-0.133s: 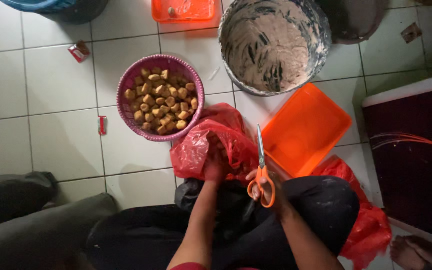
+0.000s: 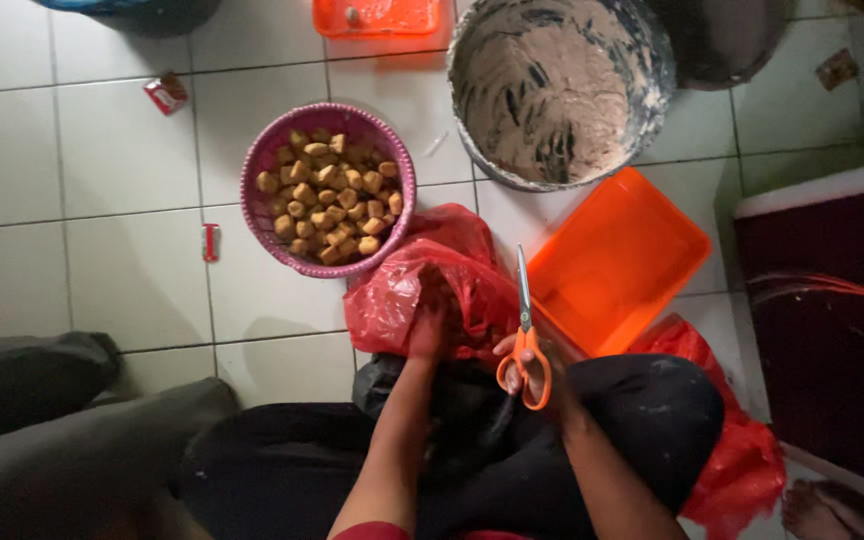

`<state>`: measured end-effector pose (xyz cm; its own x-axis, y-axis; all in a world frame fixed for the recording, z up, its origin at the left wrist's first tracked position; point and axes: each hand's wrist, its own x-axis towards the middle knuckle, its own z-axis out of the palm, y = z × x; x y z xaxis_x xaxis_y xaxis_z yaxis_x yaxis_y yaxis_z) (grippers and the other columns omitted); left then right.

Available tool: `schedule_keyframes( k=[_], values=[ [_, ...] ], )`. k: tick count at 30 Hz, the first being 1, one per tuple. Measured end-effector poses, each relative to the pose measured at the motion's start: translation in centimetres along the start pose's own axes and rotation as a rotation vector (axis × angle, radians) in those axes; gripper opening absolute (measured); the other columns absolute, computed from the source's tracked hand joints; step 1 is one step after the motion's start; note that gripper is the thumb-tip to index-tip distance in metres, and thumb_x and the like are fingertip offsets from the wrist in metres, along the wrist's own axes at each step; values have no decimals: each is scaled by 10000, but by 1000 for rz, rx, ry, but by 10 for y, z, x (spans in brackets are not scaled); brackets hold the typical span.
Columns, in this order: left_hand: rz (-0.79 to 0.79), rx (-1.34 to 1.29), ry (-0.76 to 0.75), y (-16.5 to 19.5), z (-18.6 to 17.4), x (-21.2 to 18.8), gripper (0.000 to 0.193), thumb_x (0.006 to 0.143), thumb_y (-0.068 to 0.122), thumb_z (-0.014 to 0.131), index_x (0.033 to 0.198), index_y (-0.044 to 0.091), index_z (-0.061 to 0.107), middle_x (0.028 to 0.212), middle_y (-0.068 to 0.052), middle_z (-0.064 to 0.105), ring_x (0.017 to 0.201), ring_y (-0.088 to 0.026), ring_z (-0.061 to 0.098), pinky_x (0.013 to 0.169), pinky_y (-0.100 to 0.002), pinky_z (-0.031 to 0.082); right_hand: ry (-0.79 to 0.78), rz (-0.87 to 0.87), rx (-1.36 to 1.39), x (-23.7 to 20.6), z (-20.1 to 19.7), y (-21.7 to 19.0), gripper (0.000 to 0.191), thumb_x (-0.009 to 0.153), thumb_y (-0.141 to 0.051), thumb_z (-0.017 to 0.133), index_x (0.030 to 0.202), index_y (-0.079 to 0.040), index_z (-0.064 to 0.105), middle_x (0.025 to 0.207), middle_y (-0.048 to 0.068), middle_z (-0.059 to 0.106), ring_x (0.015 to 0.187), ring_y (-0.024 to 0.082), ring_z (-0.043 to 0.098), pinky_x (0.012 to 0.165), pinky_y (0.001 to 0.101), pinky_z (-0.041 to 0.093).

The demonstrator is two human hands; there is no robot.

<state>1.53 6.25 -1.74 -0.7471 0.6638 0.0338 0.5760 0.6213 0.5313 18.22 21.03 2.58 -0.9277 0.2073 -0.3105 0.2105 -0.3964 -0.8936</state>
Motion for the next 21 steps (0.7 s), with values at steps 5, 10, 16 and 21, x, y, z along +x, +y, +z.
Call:
schedule_keyframes(
  k=[5,10,16,21],
  values=[
    [-201,-387,-142,-23,-5,7,559,878,202,760,1416,139,621,1388,-221,647,1176,-417,629,961,-506,497,-45,-32,1,12,9,-2,630,955,-555,610,1078,62,638,559,43,587,487,128,573,498,266,475],
    [-412,-698,-20,-6,-12,18,361,793,97,822,1070,63,593,912,-124,653,816,-252,633,726,-384,539,-69,-44,-37,14,18,-11,451,1023,-387,571,1063,57,640,579,47,587,499,130,565,506,277,478],
    [-536,-1160,114,19,-40,10,289,804,46,744,1051,105,607,848,-9,651,734,-122,623,625,-282,542,14,-62,-54,14,26,-21,362,998,-319,609,988,36,679,548,55,588,469,124,562,465,278,461],
    [-597,-1939,51,36,-61,-11,260,865,35,612,1097,138,557,912,7,615,717,-107,587,586,-248,490,219,-56,-343,15,36,-19,236,888,-227,776,904,1,721,571,57,619,441,124,552,422,269,408]
  ],
)
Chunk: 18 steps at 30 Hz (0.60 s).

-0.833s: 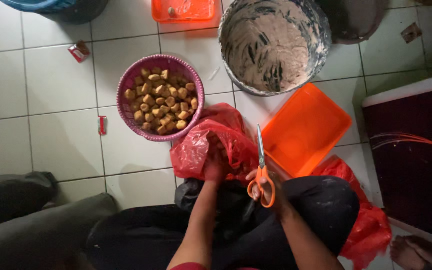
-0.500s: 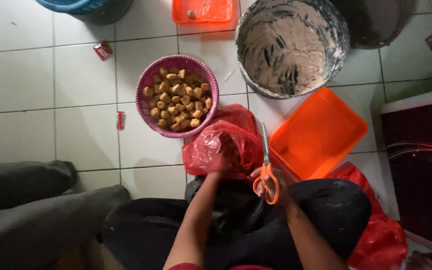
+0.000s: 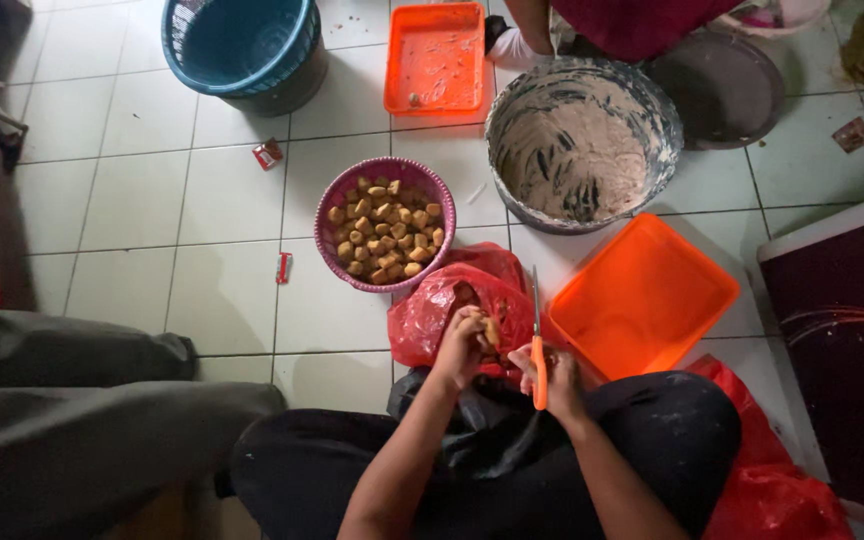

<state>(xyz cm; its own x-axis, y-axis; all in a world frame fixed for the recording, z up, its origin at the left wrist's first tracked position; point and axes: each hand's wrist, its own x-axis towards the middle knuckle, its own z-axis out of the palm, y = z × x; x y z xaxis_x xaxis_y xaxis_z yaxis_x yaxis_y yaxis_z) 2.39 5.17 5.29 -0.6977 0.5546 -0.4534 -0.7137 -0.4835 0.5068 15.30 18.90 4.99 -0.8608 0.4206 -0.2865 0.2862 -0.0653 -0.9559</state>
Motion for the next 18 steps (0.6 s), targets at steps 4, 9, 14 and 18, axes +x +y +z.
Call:
schedule_keyframes(
  k=[4,9,14,18],
  values=[
    [22,-24,-66,-18,9,-35,268,904,25,610,1135,148,552,936,18,610,721,-73,565,617,-209,463,-117,-71,78,-2,4,-7,169,871,-183,777,929,-33,727,646,-10,655,481,80,577,430,241,440],
    [116,303,-16,-18,1,-52,155,937,105,689,1033,134,571,878,20,606,714,-78,557,626,-229,461,-171,-147,80,-7,4,-9,170,928,-172,705,865,-14,699,629,6,622,484,89,557,440,256,440],
    [145,604,-166,-17,-20,-61,257,958,224,649,1190,128,703,1009,43,698,873,-48,625,778,-208,499,-160,-50,383,-2,-3,-1,220,952,-184,615,821,-7,631,528,63,565,447,149,552,432,295,450],
    [171,632,-204,-29,-17,-61,244,1003,201,670,1207,71,700,1025,6,663,884,-82,589,771,-245,477,-236,-78,317,-1,-2,5,321,998,-245,633,822,22,600,591,82,605,491,169,585,471,307,474]
  ],
)
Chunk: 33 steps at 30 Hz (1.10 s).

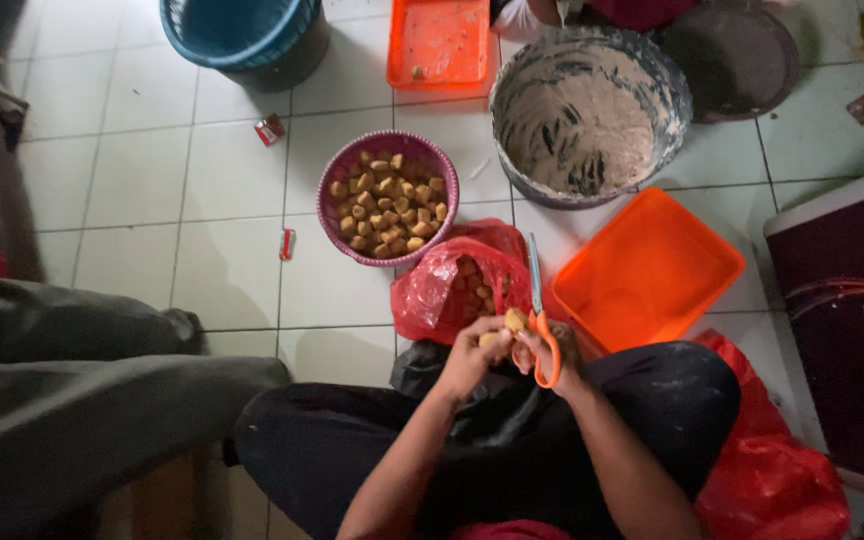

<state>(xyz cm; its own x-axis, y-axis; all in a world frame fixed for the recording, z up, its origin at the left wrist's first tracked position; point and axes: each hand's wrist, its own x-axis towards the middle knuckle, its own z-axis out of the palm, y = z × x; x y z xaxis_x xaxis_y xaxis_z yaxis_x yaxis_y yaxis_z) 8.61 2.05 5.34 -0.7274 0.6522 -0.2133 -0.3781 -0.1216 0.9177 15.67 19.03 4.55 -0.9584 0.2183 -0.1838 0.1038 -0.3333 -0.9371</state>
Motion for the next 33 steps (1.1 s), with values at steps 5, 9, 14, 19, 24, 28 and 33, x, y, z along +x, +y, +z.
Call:
schedule_keyframes(
  k=[5,9,14,19,24,28,33],
  values=[
    [54,-390,100,36,-11,21,182,1063,204,679,1138,62,593,1081,-48,660,925,-136,620,800,-292,513,-213,-117,13,-10,-5,3,604,958,-544,635,1086,47,652,582,48,610,474,150,565,472,263,428],
    [78,-389,172,80,-28,25,268,975,216,654,1198,74,612,1110,-13,674,990,-107,652,868,-283,542,-650,-12,138,-25,-8,-8,893,937,-776,460,1282,39,583,789,33,683,680,113,598,578,220,421],
    [164,-103,177,103,-30,21,257,1002,188,689,1184,9,713,1034,1,689,918,-74,599,817,-242,484,-779,-32,148,-27,2,-27,918,980,-811,399,1263,43,582,772,38,665,740,147,622,703,264,482],
    [93,49,-12,115,-30,10,202,946,151,722,1112,34,714,945,26,707,776,-46,612,688,-209,492,-736,126,127,-36,0,-50,1003,900,-845,411,1227,84,601,756,69,666,690,170,626,664,287,496],
    [-28,85,-99,97,-12,-3,167,940,137,773,1044,33,696,869,38,657,717,-22,556,623,-190,453,-732,80,158,-31,-5,-40,941,891,-791,505,1218,87,594,727,59,644,672,157,608,656,277,491],
    [-71,15,-35,63,-20,3,150,934,138,761,1030,34,713,851,23,656,689,-40,538,598,-203,415,-511,118,200,-15,-6,-8,772,898,-606,718,1141,118,609,607,45,588,515,142,554,510,263,430],
    [68,-285,118,57,-56,52,146,1041,195,659,1046,50,669,962,12,664,822,-83,588,716,-245,457,-357,104,272,-4,-11,8,708,887,-562,735,1106,101,617,549,58,602,428,139,543,425,265,410]
  ],
)
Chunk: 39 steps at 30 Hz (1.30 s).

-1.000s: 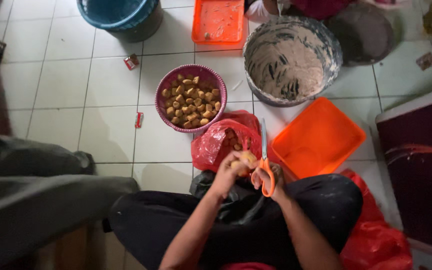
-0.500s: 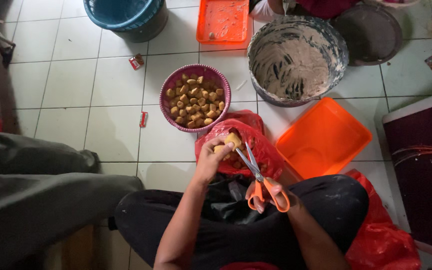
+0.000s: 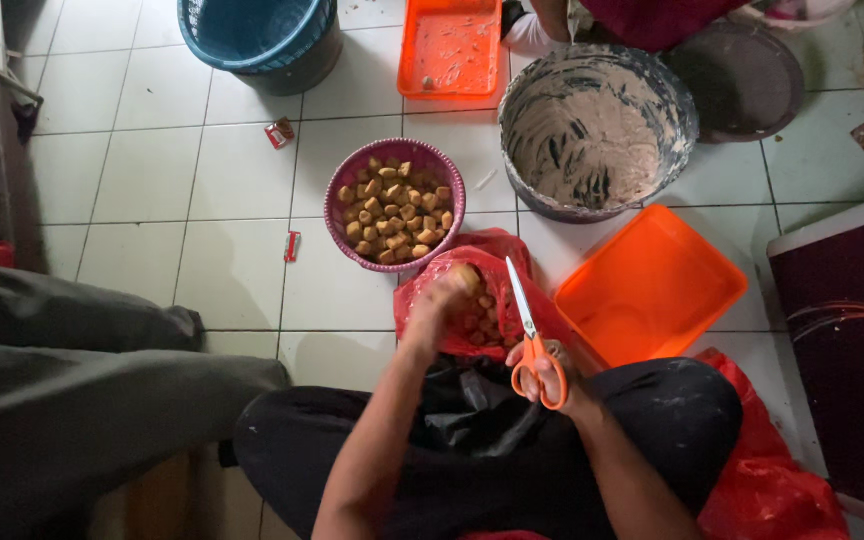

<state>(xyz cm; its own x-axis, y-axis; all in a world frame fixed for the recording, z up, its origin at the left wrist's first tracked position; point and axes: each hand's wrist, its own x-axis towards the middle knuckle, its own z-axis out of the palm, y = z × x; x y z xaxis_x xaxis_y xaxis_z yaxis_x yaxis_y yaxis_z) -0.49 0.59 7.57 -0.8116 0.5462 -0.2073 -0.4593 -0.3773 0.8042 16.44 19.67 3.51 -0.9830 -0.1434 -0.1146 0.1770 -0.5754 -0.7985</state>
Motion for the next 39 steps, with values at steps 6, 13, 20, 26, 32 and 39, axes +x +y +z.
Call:
schedule_keyframes(
  k=[6,13,20,26,32,39],
  values=[
    [-70,-203,297,33,7,30,530,934,147,590,1459,133,515,1116,59,670,931,-61,595,794,-233,464,-55,54,20,2,7,-8,672,901,-514,716,1127,110,615,614,67,629,496,176,607,486,290,469],
    [34,-275,96,32,33,-15,675,968,83,632,1605,70,409,1233,-28,600,1017,-102,558,843,-236,444,-318,208,62,1,7,-10,713,871,-518,730,1165,123,624,755,159,732,721,220,688,685,284,525],
    [52,-219,142,37,44,-33,709,938,67,670,1588,57,388,1219,-26,611,969,-95,572,838,-231,475,-371,227,107,0,15,-9,785,862,-562,740,1209,133,628,774,155,729,798,233,696,757,298,545],
    [-45,-203,127,30,52,-50,765,852,16,677,1545,168,392,1183,-18,650,964,-101,614,850,-246,528,-243,185,-3,-7,25,-14,752,798,-521,787,1173,112,627,730,125,721,779,210,679,743,283,518],
    [-129,-260,84,-3,58,-61,679,880,11,693,1516,80,465,1128,-16,656,942,-115,614,808,-239,501,-4,140,126,-2,9,7,595,829,-331,844,1096,151,621,585,39,552,501,214,595,478,330,486],
    [116,-196,280,64,11,49,569,926,198,723,1394,147,403,1196,-4,612,1047,-100,594,722,-235,438,12,-151,70,-1,6,1,563,915,-432,737,1107,87,632,578,61,586,480,144,562,469,276,446]
  ],
)
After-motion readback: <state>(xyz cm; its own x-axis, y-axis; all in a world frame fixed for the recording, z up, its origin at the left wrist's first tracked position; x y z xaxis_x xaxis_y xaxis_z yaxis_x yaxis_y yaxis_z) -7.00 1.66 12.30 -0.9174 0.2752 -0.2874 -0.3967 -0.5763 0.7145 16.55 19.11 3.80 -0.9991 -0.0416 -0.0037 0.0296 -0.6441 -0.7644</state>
